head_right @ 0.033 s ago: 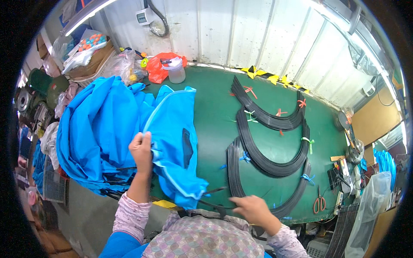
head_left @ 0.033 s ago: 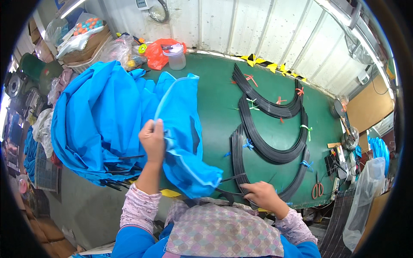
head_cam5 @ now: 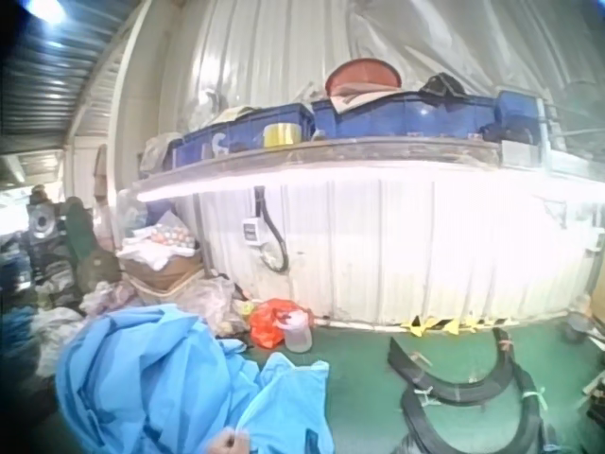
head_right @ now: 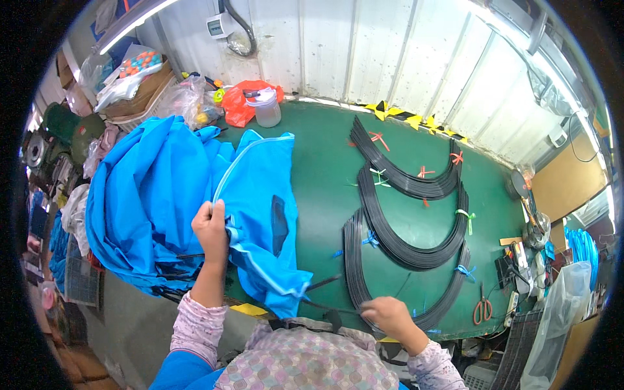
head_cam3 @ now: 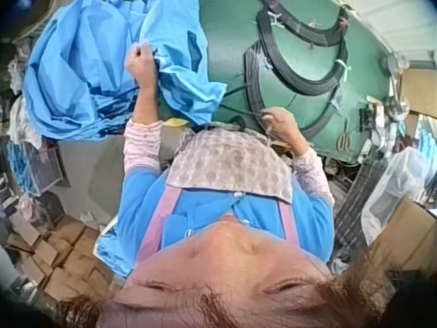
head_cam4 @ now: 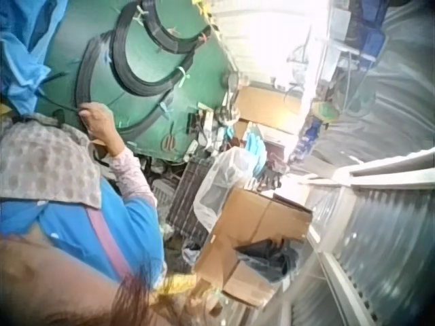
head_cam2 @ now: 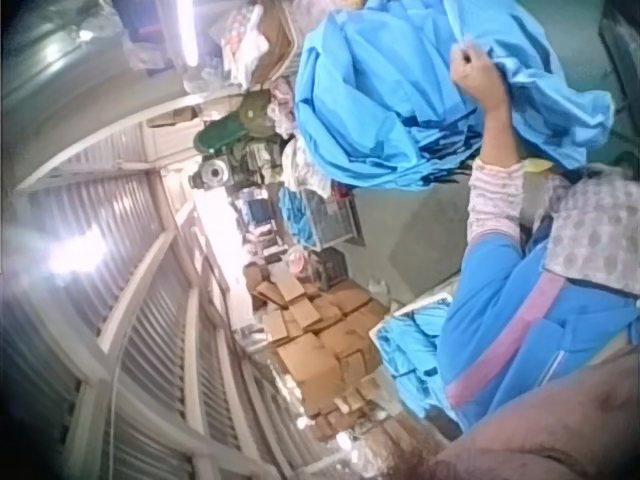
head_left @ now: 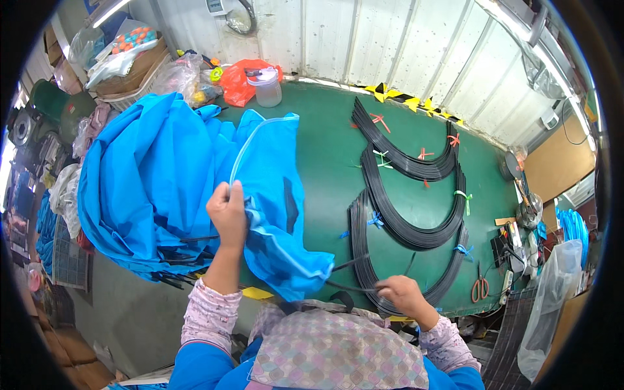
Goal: The person inserts black elastic bands into the edges of blue fabric pieces and ties them off. The person then places the finished items into a white basket. The person repeats this process for multiple fabric pieces.
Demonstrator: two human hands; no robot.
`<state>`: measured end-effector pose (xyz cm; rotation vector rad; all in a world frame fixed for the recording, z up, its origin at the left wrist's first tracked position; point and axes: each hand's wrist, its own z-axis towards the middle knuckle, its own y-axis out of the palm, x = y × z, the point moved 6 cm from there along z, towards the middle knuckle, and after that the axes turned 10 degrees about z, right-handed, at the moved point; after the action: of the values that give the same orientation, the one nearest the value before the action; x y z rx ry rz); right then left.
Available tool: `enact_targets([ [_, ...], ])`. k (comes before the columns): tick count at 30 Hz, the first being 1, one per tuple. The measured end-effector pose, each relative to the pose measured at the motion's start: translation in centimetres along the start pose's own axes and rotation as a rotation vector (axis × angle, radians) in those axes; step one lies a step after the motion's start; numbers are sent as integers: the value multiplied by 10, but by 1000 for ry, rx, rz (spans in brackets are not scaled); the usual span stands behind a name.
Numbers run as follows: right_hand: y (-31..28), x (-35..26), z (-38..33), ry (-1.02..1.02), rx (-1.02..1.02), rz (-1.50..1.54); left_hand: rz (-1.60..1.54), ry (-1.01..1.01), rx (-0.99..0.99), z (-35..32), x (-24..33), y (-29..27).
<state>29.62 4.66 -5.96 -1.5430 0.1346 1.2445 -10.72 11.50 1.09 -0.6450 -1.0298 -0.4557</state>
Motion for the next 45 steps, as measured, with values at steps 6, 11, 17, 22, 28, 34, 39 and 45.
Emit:
enact_targets([
  [6,14,-22,69,27,314,-76,63,240,-135,-104,31,52],
  [11,24,-41,107,-41,392,60,-249,-400,-218,-113,-69,58],
  [17,56,-68,142,-290,139,-396,-295,-713,-74,-117,-152,27],
  [22,20,-19,114,-381,42,-511,1258,5,-740,-60,-165,-6],
  [28,-8,-69,113,-741,158,-497,-326,-218,-1703,-158,-44,180],
  [34,-66,48,138,-213,-57,-317,327,933,-970,-85,3,214],
  [39,-80,246,197,82,234,-168,541,1107,-1207,-112,15,227],
  [45,-110,355,252,336,266,-643,421,1024,-1464,-117,-7,216],
])
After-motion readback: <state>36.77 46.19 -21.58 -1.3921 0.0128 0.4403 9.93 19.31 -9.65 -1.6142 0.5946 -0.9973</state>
